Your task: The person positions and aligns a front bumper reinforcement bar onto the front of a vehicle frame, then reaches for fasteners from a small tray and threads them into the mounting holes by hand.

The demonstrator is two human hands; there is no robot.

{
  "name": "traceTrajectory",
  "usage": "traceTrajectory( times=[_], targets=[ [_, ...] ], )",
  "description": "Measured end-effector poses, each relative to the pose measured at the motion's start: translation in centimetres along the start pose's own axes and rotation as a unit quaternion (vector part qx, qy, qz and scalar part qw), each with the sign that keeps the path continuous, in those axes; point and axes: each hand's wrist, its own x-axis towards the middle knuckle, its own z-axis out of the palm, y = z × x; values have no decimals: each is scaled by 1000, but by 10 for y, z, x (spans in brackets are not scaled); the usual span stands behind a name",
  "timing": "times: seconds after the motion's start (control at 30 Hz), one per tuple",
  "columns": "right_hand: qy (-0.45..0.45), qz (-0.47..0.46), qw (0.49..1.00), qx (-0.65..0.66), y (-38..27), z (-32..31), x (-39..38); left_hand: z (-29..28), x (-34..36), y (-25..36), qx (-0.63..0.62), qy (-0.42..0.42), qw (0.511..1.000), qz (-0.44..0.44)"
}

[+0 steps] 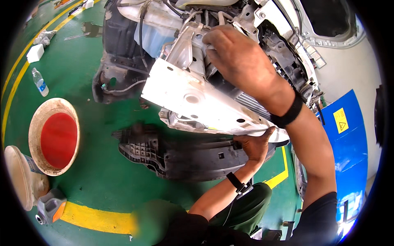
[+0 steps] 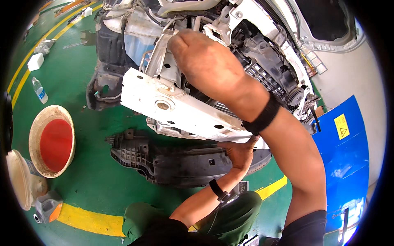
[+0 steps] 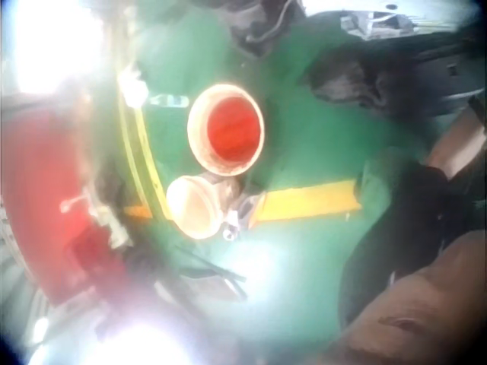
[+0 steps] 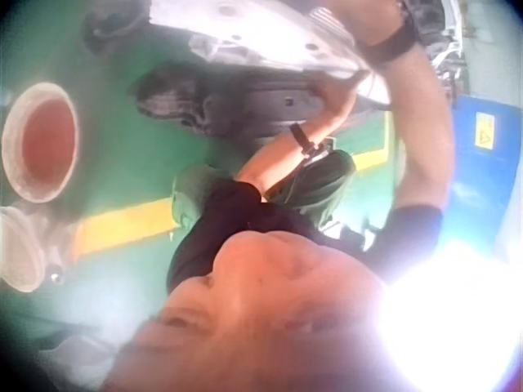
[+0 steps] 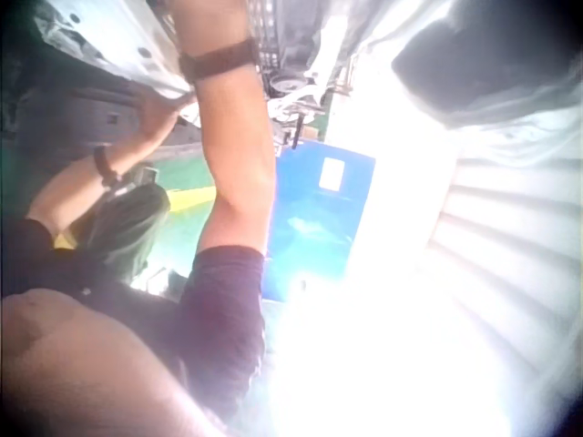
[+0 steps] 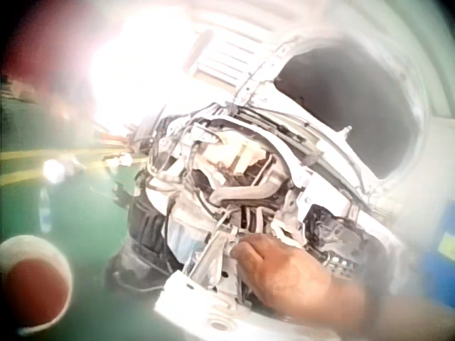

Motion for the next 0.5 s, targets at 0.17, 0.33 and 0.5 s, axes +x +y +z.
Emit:
traceTrajectory(
  times=[0.17, 0.33, 0.5],
  targets=[
    [-59, 23, 996, -67, 9, 27, -3, -14, -9, 35, -99, -19, 995, -22],
    [-97, 96, 988, -71, 0, 34, 5, -18, -6, 29, -89, -79, 992, 30],
    [-51, 112, 988, -97, 6, 50, 3, 5, -15, 16, -163, 1, 987, 5]
  ],
)
